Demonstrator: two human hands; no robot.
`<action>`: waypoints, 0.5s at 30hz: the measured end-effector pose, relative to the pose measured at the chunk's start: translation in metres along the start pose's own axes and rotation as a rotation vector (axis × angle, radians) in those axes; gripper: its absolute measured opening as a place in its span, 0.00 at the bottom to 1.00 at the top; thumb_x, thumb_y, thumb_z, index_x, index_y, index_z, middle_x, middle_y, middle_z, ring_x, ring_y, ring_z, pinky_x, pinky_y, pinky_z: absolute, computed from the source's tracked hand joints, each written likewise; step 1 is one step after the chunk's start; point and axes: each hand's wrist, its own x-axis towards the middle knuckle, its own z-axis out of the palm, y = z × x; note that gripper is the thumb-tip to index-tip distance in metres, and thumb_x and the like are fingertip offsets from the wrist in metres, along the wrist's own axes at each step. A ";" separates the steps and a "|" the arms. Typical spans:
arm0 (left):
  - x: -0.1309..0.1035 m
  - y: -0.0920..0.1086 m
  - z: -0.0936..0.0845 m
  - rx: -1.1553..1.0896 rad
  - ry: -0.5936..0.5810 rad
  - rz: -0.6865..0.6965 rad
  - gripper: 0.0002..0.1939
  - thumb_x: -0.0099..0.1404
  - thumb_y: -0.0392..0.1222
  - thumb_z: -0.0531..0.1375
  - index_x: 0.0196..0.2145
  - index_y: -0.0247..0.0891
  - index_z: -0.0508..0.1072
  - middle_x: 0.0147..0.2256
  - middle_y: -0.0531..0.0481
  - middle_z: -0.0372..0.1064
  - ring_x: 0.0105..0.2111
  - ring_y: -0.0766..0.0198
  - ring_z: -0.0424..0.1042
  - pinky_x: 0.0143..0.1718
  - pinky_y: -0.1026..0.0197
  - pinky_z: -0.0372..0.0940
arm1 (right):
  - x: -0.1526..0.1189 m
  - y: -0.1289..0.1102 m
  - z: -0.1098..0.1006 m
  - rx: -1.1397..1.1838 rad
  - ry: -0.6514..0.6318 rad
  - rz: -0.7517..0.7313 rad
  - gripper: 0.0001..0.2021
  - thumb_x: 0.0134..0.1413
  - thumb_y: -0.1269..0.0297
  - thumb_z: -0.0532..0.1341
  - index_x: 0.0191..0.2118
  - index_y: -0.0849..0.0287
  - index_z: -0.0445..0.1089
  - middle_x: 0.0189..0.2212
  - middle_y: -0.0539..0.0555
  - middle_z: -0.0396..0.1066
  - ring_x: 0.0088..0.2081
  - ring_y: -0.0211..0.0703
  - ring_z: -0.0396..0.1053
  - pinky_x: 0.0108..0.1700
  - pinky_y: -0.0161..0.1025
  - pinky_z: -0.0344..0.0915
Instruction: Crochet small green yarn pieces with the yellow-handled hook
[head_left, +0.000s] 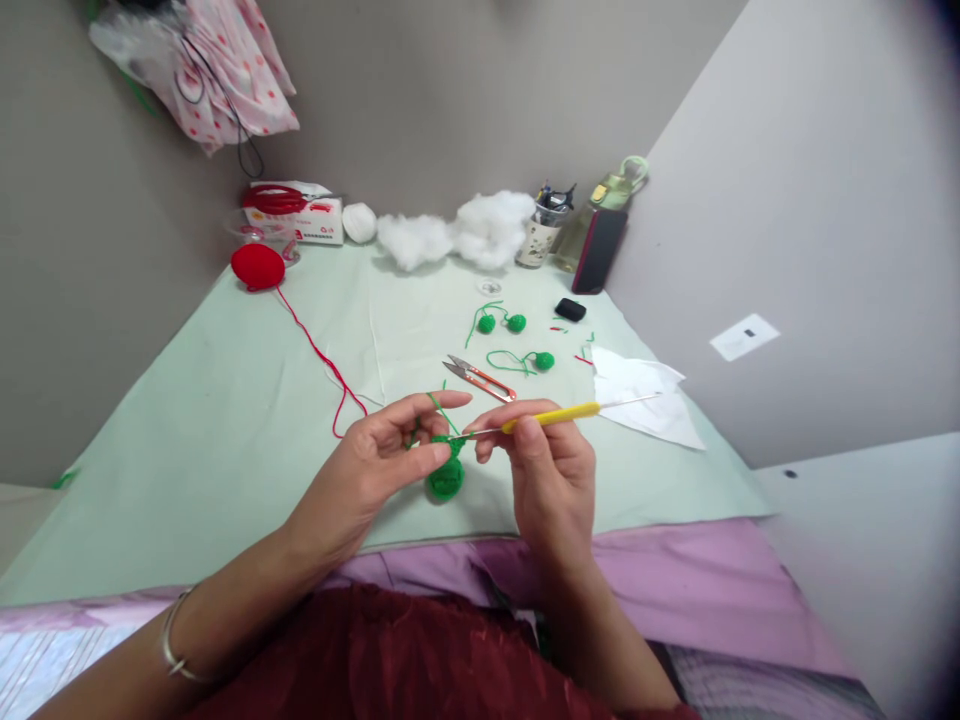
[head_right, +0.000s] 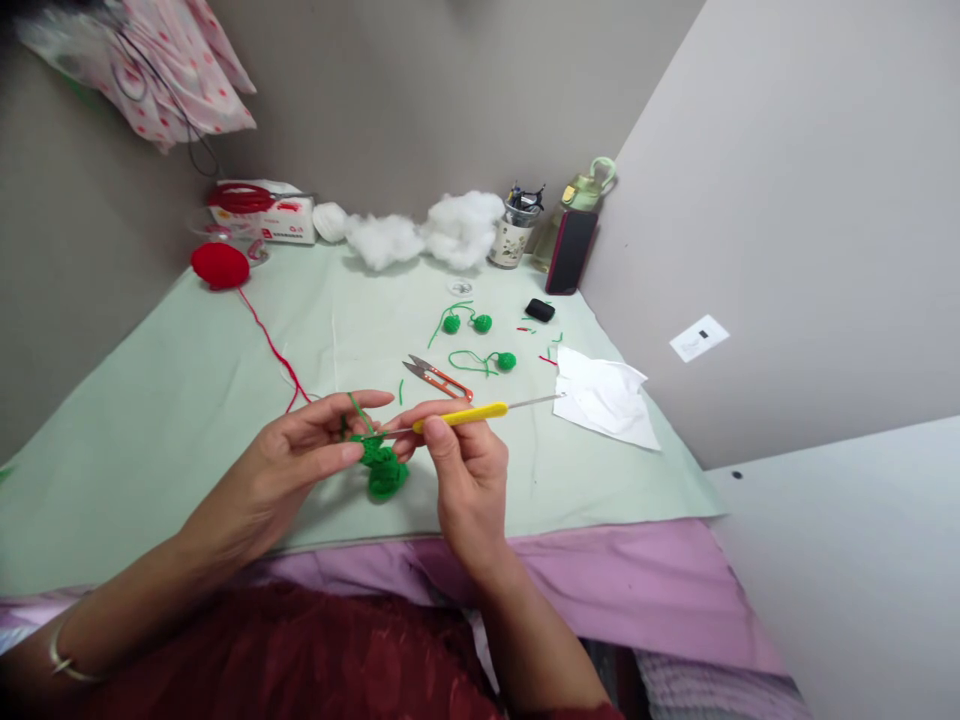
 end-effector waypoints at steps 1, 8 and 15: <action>0.000 0.000 0.000 0.017 0.004 0.010 0.18 0.64 0.43 0.71 0.52 0.49 0.84 0.36 0.52 0.70 0.41 0.59 0.69 0.46 0.58 0.64 | -0.001 -0.002 0.000 -0.061 -0.002 -0.026 0.10 0.72 0.63 0.59 0.41 0.56 0.78 0.35 0.52 0.80 0.31 0.38 0.75 0.37 0.39 0.75; -0.003 -0.004 0.004 0.194 0.123 0.149 0.19 0.65 0.40 0.71 0.54 0.52 0.83 0.36 0.54 0.70 0.39 0.64 0.67 0.48 0.62 0.62 | -0.012 -0.004 0.003 -0.619 -0.122 -0.544 0.13 0.69 0.73 0.58 0.53 0.54 0.75 0.41 0.55 0.81 0.40 0.45 0.79 0.42 0.43 0.77; 0.004 0.001 0.006 -0.263 -0.006 -0.194 0.24 0.62 0.43 0.73 0.55 0.41 0.82 0.24 0.60 0.59 0.21 0.74 0.48 0.35 0.66 0.62 | -0.010 0.002 0.004 -0.611 -0.039 -0.570 0.14 0.68 0.73 0.60 0.52 0.51 0.78 0.41 0.56 0.80 0.41 0.46 0.78 0.40 0.45 0.78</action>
